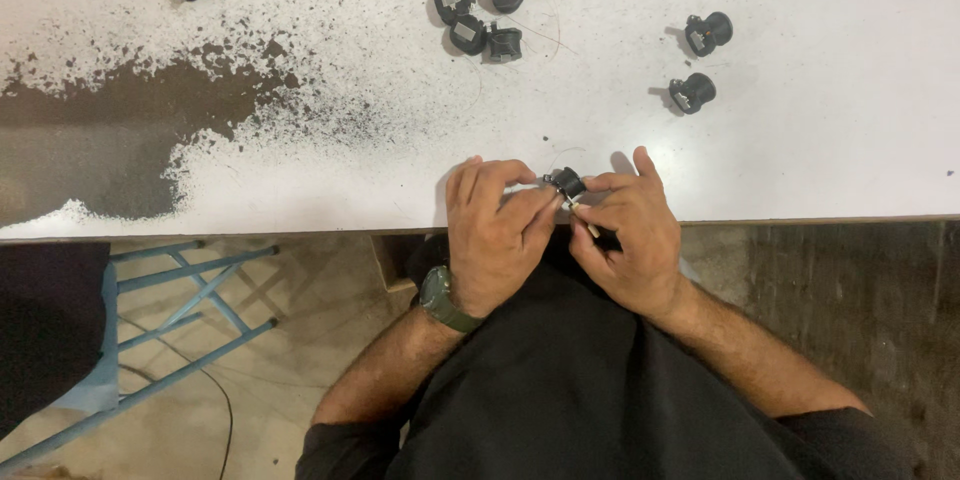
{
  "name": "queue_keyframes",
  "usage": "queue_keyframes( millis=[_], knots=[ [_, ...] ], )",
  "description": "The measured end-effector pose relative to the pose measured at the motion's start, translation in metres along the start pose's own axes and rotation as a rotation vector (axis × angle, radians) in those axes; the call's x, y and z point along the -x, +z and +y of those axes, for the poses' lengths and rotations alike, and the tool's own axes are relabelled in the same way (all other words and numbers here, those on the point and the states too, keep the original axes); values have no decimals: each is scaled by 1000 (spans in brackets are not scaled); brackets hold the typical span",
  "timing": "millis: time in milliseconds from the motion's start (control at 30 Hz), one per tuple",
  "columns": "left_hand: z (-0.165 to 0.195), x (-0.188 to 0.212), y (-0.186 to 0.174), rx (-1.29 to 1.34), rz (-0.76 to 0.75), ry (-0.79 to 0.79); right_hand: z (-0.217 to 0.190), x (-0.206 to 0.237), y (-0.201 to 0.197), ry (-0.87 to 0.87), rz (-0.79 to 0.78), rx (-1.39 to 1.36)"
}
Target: The person sits at a white worktable assembling omni wheels, pressing black roller components onto wheel hubs one at a time by hand and setting completed wheels aside on the table.
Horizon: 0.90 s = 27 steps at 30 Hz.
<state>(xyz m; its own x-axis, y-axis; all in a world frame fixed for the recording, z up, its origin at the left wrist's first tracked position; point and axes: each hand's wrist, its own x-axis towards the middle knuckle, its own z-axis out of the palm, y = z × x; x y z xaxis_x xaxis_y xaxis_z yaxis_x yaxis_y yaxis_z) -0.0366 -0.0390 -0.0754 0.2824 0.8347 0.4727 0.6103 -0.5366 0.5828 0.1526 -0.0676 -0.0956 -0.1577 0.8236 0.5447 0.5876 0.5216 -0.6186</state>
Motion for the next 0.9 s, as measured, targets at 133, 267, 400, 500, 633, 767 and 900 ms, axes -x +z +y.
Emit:
queue_keyframes(
  millis=[133, 267, 400, 500, 633, 767, 900],
  knots=[
    [-1, -4, -4, 39, -50, -83, 1, 2, 2, -6, 7, 8],
    [0, -6, -4, 38, -73, -87, 5, 4, 3, -35, 8, 21],
    [2, -5, -5, 40, -62, -51, 8, 7, 2, -175, -2, 19],
    [2, -4, -6, 37, -76, -53, 7, 9, 6, -183, -22, -34],
    [0, -3, -6, 56, -96, -61, 5, 5, 8, -136, 4, 4],
    [-2, -1, -6, 83, -95, -52, -2, 0, 5, -107, -10, 71],
    [-5, 0, -8, 83, -111, -47, -8, -7, 2, -81, -48, 98]
  ],
)
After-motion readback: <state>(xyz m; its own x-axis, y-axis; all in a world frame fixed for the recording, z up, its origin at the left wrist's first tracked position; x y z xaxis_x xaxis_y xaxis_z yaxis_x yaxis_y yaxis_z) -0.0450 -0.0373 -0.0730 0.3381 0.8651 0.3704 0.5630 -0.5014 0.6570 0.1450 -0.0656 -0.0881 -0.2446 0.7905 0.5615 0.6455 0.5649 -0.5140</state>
